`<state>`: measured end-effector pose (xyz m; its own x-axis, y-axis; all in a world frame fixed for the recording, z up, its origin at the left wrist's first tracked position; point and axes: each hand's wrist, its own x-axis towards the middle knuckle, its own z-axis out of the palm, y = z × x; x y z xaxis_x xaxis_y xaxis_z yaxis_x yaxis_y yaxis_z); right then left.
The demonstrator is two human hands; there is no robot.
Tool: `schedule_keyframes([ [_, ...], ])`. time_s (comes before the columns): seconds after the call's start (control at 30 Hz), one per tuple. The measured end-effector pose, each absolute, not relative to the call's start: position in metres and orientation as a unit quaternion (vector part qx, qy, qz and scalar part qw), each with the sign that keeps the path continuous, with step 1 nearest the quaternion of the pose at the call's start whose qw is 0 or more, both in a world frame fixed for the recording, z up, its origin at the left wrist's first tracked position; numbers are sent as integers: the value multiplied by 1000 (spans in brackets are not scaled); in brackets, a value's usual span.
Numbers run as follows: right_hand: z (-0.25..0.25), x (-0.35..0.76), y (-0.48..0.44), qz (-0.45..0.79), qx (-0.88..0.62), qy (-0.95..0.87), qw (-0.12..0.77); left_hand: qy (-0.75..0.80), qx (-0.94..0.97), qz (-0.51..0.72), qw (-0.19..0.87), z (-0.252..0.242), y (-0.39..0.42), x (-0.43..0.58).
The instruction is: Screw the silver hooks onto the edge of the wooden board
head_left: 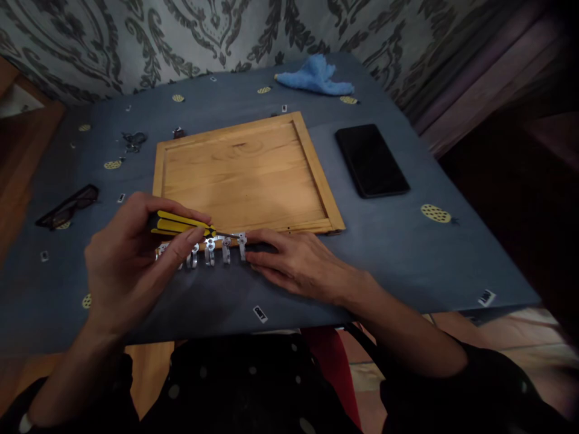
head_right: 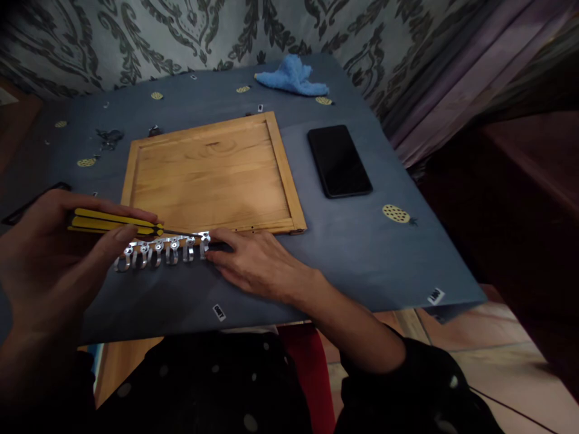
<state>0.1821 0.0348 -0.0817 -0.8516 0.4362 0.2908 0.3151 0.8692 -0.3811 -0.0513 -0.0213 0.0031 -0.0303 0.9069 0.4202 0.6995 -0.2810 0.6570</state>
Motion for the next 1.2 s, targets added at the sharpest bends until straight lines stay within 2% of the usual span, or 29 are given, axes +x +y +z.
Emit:
schedule_keyframes([
  [0.67, -78, 182, 35, 164, -199, -953, 161, 566, 745, 343, 85, 2, -21, -54],
  [1.2, -79, 182, 35, 161, -193, -952, 176, 550, 782, 288, -48, 5, -24, -42],
])
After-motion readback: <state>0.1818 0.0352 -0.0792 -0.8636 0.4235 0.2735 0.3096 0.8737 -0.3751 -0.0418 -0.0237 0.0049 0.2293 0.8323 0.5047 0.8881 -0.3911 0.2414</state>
